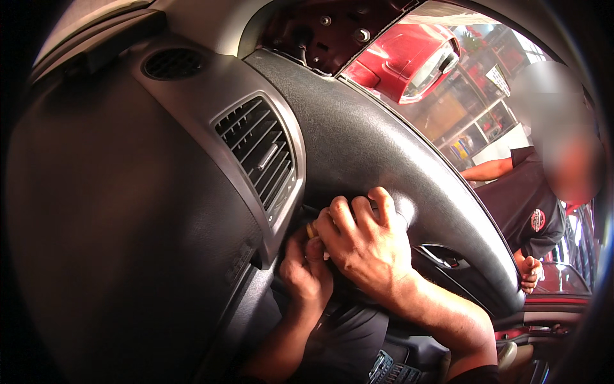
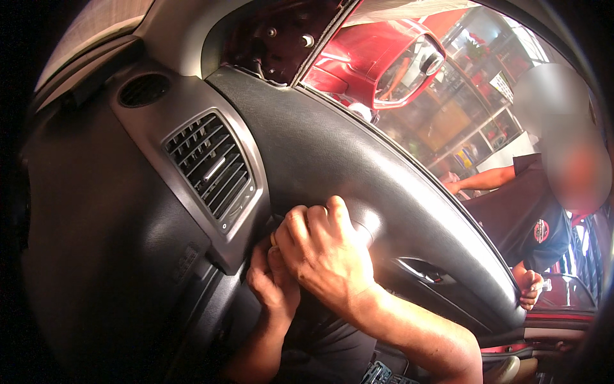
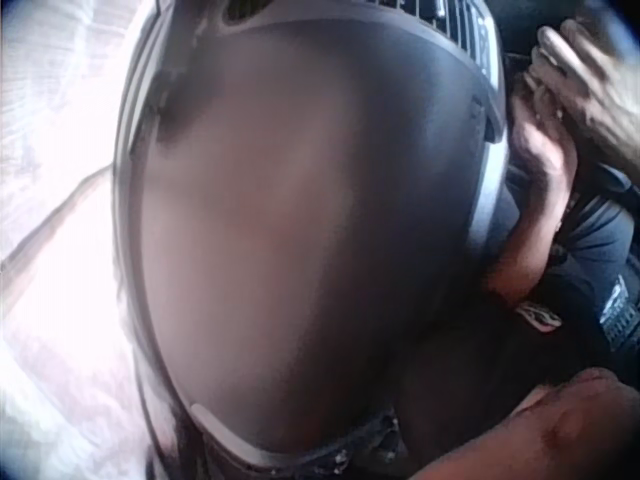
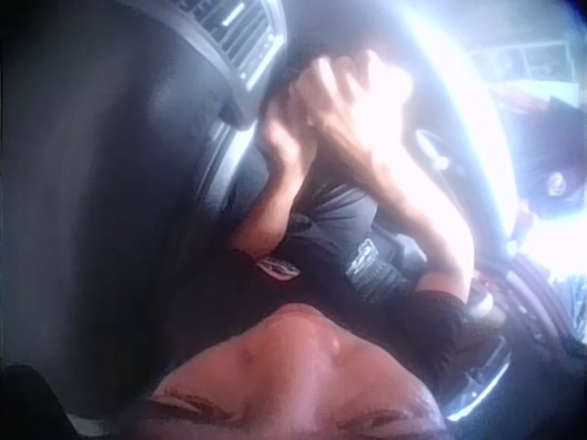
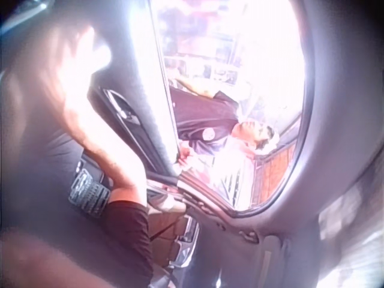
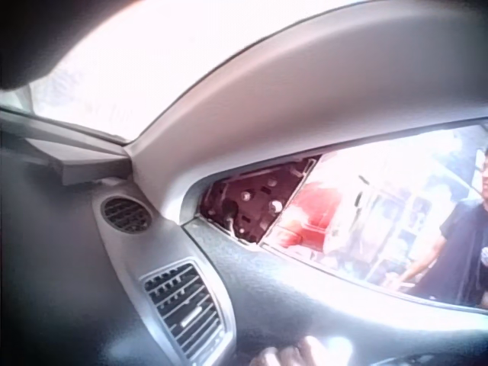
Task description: The person uses a screwdriver to remove screws from the steering wheel column, then pulls the steering wheel away from the column to access the internal components. The person works inside a car with a red exterior.
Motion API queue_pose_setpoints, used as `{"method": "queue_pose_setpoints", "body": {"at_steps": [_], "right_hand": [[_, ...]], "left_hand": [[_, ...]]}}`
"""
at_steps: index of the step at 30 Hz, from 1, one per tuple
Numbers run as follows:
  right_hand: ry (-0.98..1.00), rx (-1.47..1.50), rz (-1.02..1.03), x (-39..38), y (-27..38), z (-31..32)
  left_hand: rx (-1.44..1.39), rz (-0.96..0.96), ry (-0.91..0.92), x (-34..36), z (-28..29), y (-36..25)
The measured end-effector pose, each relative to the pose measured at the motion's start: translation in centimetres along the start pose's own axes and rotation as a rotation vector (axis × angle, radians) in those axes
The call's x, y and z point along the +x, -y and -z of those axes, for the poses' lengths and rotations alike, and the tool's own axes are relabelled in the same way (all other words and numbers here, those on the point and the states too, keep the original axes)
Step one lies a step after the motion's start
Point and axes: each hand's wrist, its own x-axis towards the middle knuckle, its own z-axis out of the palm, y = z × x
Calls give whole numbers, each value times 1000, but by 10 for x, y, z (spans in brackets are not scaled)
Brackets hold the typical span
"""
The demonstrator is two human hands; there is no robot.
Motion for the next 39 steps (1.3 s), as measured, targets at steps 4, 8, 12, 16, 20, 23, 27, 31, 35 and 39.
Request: {"method": "queue_pose_setpoints", "body": {"at_steps": [4, 8, 12, 16, 20, 23, 27, 31, 35, 39], "right_hand": [[33, -22, -10, 0, -1, 0], [-15, -23, -14, -1, -4, -7], [-17, 27, -6, 1, -8, -4], [2, 43, 1, 1, -11, -6], [-23, 1, -16, 1, -12, -15], [-19, -5, -24, 2, -14, -16], [-87, 36, -26, 1, -18, -21], [-40, 49, -5, 4, -18, -18], [-48, 44, -45, 1, -16, -22], [-174, 31, -21, 1, -16, -29]], "left_hand": [[-140, -191, -159, -7, -12, 15], [-161, -243, -73, -3, -18, 29], [-125, -115, -6, 0, -14, 19], [-118, -59, 39, 0, -12, 18], [-281, -239, -164, -3, -36, 32], [-265, -246, -136, 5, -39, 34], [-164, -119, -34, 5, -32, 25], [-237, -139, -34, 7, -28, 24], [-277, -254, -88, 3, -37, 33], [-217, -120, -21, 7, -31, 29]]}}
